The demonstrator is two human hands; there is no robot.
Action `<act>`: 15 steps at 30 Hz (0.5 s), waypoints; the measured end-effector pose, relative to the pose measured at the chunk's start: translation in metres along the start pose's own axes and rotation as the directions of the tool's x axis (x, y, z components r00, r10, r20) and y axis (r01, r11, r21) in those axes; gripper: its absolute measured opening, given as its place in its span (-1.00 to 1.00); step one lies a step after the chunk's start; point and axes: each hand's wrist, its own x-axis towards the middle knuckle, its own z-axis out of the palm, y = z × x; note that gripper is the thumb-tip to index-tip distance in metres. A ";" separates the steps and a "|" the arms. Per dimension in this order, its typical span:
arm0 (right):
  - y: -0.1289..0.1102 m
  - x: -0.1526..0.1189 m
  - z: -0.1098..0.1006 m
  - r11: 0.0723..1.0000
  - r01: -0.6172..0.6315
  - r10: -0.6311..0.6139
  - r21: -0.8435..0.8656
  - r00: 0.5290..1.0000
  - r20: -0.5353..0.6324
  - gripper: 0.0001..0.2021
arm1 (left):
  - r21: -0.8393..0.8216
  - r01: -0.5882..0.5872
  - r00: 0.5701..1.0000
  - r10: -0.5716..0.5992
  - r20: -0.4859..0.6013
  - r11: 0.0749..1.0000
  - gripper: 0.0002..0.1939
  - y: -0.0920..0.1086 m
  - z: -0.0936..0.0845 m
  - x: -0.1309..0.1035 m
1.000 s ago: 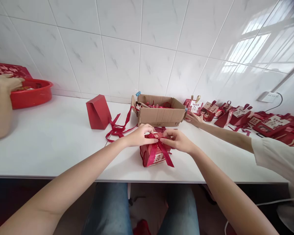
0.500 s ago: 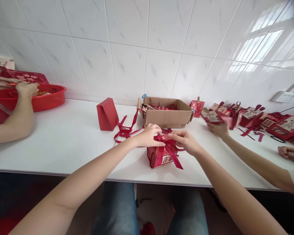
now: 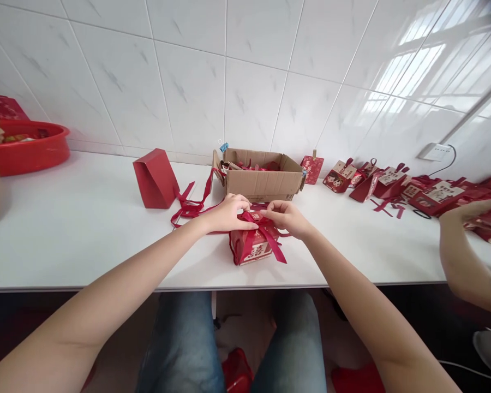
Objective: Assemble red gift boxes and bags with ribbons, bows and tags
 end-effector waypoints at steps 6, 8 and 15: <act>-0.003 -0.001 -0.002 1.000 -0.005 0.004 0.030 0.999 0.042 -0.55 | 0.009 -0.003 1.000 0.003 -0.002 1.000 -0.49 -0.001 0.000 0.001; -0.003 -0.002 -0.004 0.999 0.004 -0.008 0.053 0.997 0.079 -0.59 | 0.018 0.000 1.000 0.000 -0.003 1.000 -0.48 -0.002 0.000 0.001; -0.001 -0.003 -0.015 0.969 -0.104 0.052 0.224 0.972 0.227 -0.67 | 0.043 0.022 1.000 -0.022 -0.004 0.999 -0.43 -0.003 0.001 0.001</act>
